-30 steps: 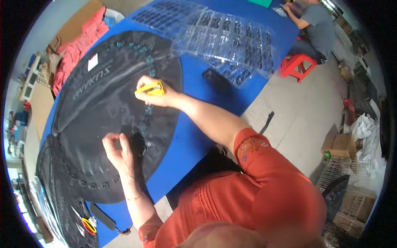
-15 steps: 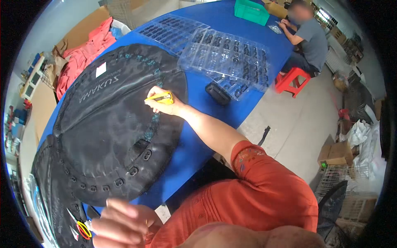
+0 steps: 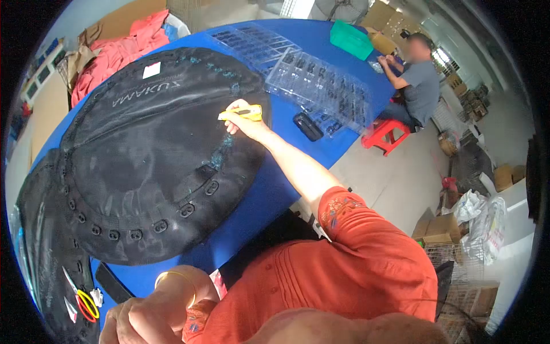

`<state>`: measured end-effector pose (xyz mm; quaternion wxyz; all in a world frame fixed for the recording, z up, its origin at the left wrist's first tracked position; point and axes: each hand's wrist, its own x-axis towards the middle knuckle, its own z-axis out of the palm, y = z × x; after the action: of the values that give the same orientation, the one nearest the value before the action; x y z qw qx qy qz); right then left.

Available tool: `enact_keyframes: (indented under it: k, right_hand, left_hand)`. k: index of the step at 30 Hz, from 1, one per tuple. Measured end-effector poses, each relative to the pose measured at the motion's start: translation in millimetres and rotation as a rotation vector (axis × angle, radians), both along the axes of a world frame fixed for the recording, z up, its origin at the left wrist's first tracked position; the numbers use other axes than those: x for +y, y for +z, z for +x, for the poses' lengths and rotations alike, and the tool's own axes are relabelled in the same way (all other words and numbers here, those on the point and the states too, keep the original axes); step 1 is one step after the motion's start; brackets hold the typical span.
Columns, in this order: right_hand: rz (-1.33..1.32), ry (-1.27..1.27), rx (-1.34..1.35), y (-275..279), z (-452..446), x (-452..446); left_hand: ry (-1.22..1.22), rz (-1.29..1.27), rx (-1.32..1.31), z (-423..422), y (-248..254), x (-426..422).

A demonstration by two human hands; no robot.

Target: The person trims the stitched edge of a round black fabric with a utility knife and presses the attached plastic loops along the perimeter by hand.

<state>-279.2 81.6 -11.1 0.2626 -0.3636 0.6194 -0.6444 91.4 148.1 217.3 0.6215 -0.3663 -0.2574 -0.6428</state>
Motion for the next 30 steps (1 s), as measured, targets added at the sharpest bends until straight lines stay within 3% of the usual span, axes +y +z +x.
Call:
enact_keyframes:
  k: [3, 13, 30]
  right_hand:
    - [-0.039, 0.018, 0.024, -4, -3, 0]
    - [-0.054, -0.003, 0.028, -8, 1, 1]
    - [-0.063, -0.015, 0.018, -9, 3, 4]
  left_hand:
    - [-0.099, 0.059, -0.152, 27, 4, 1]
    - [-0.164, -0.429, 0.266, 30, 4, -68]
    - [-0.266, -0.245, -0.103, 69, -3, -54]
